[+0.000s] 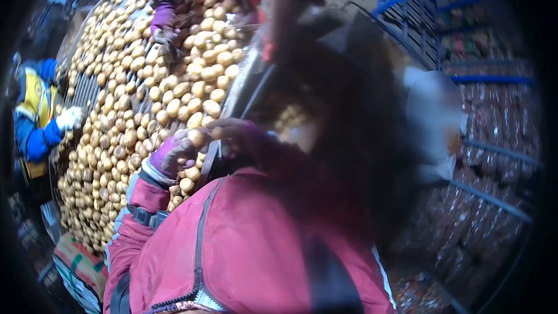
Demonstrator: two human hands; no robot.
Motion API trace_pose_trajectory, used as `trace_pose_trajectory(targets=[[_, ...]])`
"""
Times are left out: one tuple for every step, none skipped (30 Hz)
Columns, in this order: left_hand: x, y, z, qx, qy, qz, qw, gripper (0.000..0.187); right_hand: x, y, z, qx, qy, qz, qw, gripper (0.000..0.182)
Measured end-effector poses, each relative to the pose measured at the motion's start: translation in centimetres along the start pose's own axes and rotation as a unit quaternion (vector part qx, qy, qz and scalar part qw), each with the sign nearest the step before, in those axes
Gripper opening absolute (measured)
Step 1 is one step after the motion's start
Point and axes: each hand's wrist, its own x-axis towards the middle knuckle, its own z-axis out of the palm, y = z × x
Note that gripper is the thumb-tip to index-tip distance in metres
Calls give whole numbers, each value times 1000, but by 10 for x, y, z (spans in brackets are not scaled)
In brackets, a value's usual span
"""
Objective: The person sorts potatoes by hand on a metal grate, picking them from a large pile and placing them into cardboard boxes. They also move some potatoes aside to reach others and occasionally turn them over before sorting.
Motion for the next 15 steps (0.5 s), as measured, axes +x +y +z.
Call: trace_pose_trajectory(targets=[[11,4,13,-102,-38,-47,993,45,-20,8,-4,66,12,-29,997,41],[31,-12,17,-132,-34,-71,988,40,-36,12,-19,89,54,-61,993,40],[65,-26,16,196,-55,198,959,43,-52,17,-34,109,95,-95,985,39],[79,-20,33,339,-63,288,893,42,-68,21,-49,126,135,-129,974,38],[93,-13,49,461,-43,381,801,42,-84,20,-67,145,177,-168,959,40],[112,-9,60,472,-30,403,783,36,-97,10,-86,150,211,-204,944,41],[138,-2,69,459,-36,406,790,31,-109,-1,-104,151,240,-238,929,43],[165,11,75,448,-65,426,783,26,-120,-15,-123,152,267,-273,912,44],[200,31,87,399,-195,455,771,22,-131,-29,-140,148,287,-304,896,46],[202,27,99,399,-198,456,771,22,-141,-42,-155,146,307,-329,881,47],[205,22,112,352,-97,429,826,22,-150,-51,-166,141,324,-348,868,49],[211,20,124,301,2,395,868,22,-160,-56,-172,135,336,-361,859,50],[218,19,135,246,101,356,896,23,-169,-55,-174,127,342,-364,857,52],[223,17,141,187,203,308,910,24,-176,-49,-174,121,345,-362,858,53],[226,13,144,124,304,253,910,25,-180,-39,-173,114,343,-352,863,55]])
